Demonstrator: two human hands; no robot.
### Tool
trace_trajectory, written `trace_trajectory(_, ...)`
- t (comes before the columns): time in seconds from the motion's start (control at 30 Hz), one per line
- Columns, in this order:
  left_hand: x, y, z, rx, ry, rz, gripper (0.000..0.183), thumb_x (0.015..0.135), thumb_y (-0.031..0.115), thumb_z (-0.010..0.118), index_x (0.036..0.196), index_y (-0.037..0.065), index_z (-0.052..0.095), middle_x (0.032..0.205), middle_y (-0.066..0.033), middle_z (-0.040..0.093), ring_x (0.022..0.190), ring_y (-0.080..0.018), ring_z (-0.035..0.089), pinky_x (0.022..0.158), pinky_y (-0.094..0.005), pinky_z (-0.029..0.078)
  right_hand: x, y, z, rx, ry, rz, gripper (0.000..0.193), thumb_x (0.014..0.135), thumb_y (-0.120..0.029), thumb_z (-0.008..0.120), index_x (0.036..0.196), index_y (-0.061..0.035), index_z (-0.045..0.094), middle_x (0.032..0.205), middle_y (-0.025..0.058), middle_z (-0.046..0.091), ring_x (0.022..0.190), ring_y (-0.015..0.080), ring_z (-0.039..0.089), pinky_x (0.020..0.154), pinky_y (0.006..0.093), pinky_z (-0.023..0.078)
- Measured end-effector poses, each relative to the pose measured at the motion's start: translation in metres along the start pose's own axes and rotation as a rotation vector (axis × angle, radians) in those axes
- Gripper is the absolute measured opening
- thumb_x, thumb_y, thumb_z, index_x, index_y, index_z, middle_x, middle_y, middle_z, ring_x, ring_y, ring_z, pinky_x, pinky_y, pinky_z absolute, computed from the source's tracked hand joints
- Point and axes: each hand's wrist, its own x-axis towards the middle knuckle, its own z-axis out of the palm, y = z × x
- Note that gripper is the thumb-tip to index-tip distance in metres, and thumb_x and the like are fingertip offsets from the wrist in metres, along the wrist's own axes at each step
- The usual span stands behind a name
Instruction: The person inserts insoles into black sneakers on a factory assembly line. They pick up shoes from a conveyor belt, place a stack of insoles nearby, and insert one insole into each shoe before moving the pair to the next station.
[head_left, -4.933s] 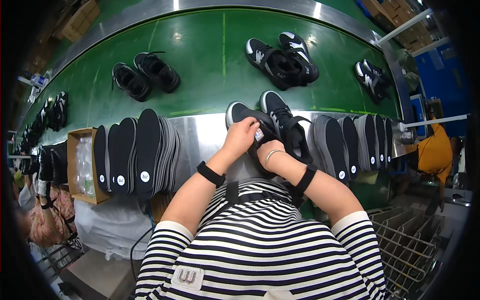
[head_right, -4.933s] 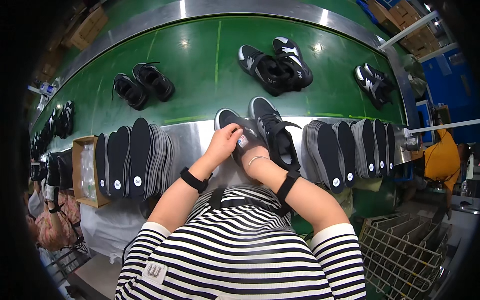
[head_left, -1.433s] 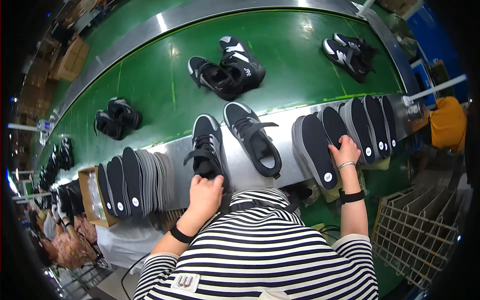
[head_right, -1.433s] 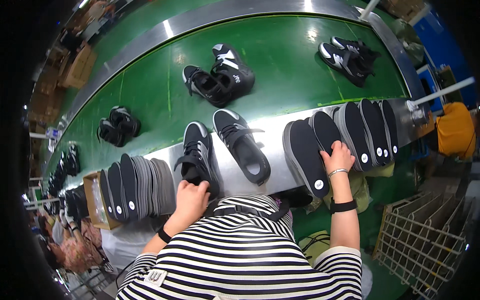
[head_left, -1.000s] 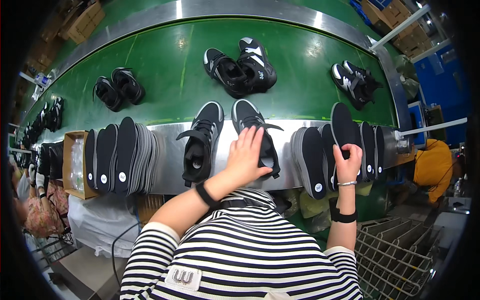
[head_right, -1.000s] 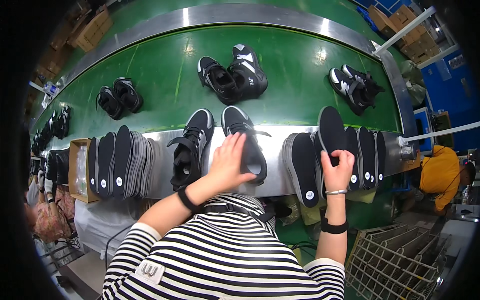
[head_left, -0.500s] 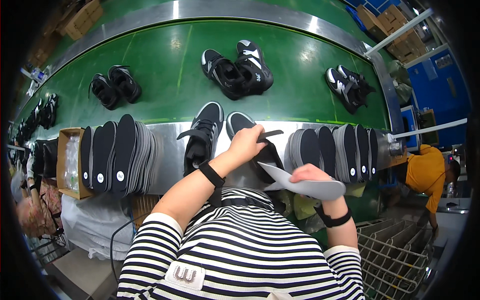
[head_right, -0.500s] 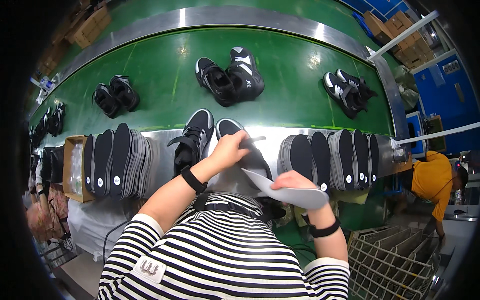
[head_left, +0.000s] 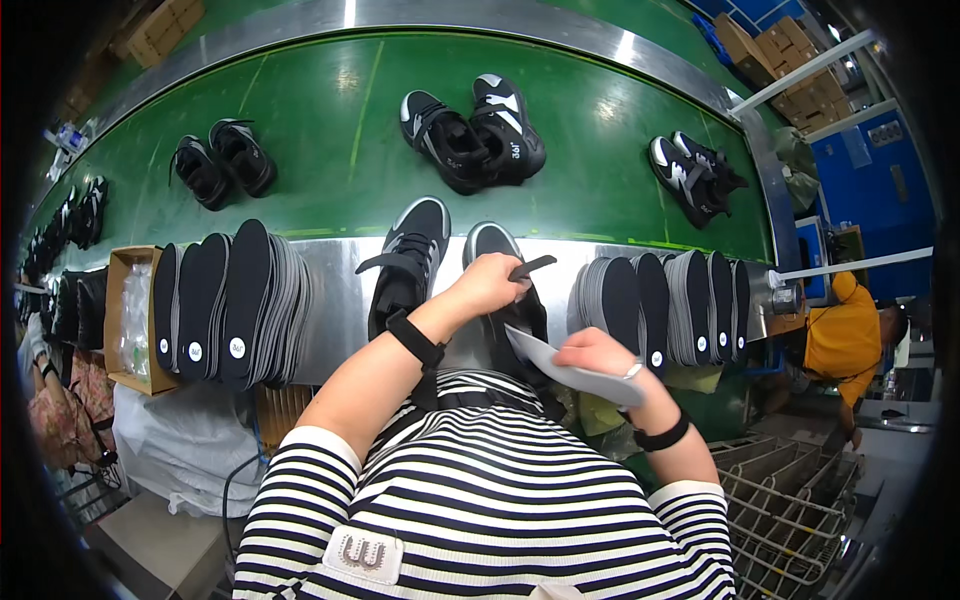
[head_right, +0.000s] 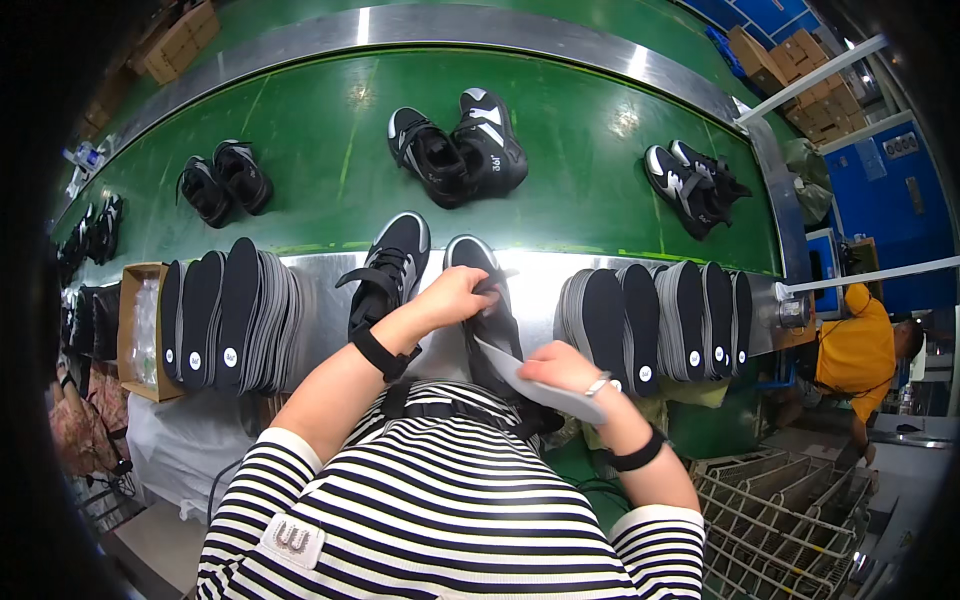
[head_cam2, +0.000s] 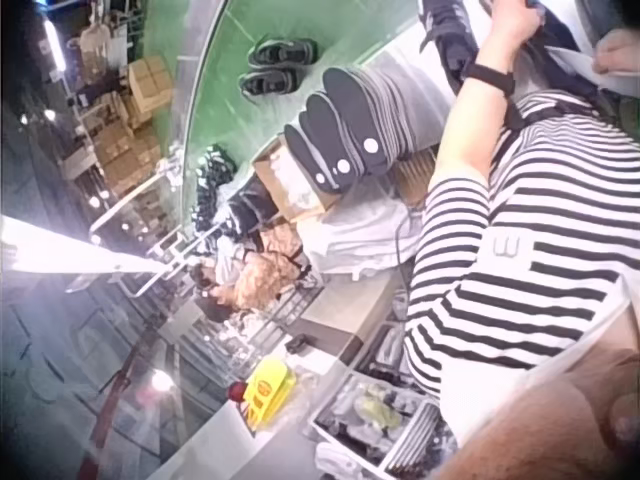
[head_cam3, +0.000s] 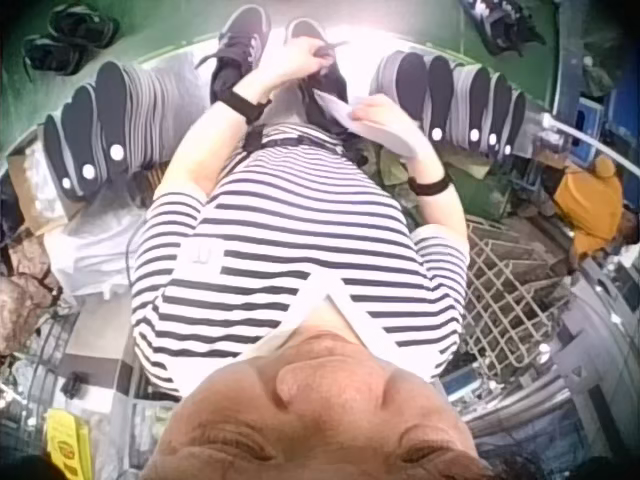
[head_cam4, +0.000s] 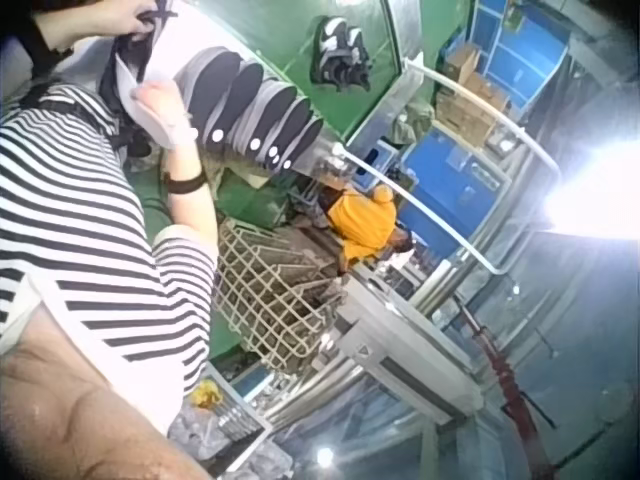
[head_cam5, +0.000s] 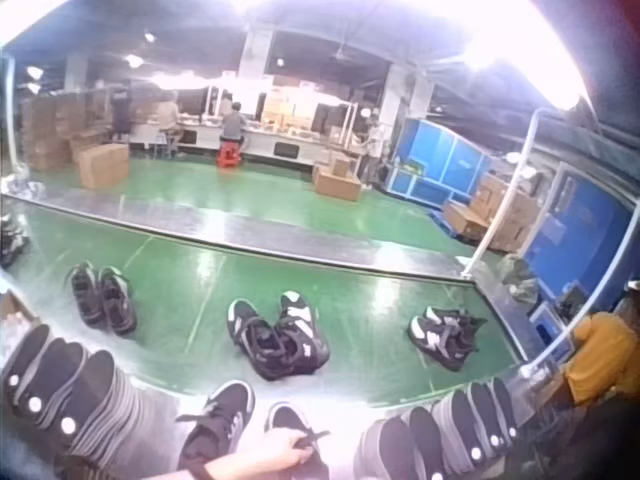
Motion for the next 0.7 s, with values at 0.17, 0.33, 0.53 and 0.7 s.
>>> trace_trajectory(0.17,0.000,0.000,0.009,0.103,0.090,-0.020,0.022,0.073,0.019,0.057,0.079,-0.003,0.059,0.068,-0.0163,0.059,0.063,-0.0242,0.058,0.060,-0.0318,0.044,0.055,-0.013,0.062,-0.762,0.426,-0.007,0.021,0.070,-0.019,0.048,0.069,-0.0039,0.062,0.078,0.0137,0.059,0.069,0.0325,0.059,0.061,0.0395,0.047)
trace_trajectory(0.33,-0.003,-0.003,0.014,0.126,0.199,-0.005,0.024,0.074,0.021,0.055,0.080,-0.002,0.058,0.071,-0.0182,0.059,0.067,-0.0295,0.058,0.061,-0.0348,0.043,0.019,-0.013,0.048,-0.821,0.300,-0.087,0.032,0.066,-0.029,0.057,0.087,-0.0054,0.052,0.089,0.0135,0.052,0.084,0.0283,0.053,0.076,0.0446,0.036)
trace_trajectory(0.53,-0.003,-0.004,0.015,0.084,0.237,0.023,0.019,0.073,0.019,0.055,0.076,0.001,0.058,0.068,-0.0178,0.058,0.068,-0.0339,0.056,0.063,-0.0402,0.043,-0.026,-0.023,0.031,-0.867,0.248,0.026,0.023,0.067,-0.026,0.057,0.079,-0.0065,0.056,0.081,0.0124,0.054,0.074,0.0273,0.057,0.062,0.0390,0.046)
trace_trajectory(0.7,-0.002,-0.008,0.017,0.033,0.236,0.014,0.019,0.073,0.019,0.055,0.076,0.001,0.058,0.067,-0.0170,0.058,0.068,-0.0337,0.056,0.062,-0.0401,0.043,0.016,-0.009,0.058,-0.992,0.379,-0.126,0.011,0.071,-0.013,0.051,0.071,-0.0059,0.059,0.075,0.0116,0.055,0.070,0.0265,0.058,0.060,0.0351,0.048)
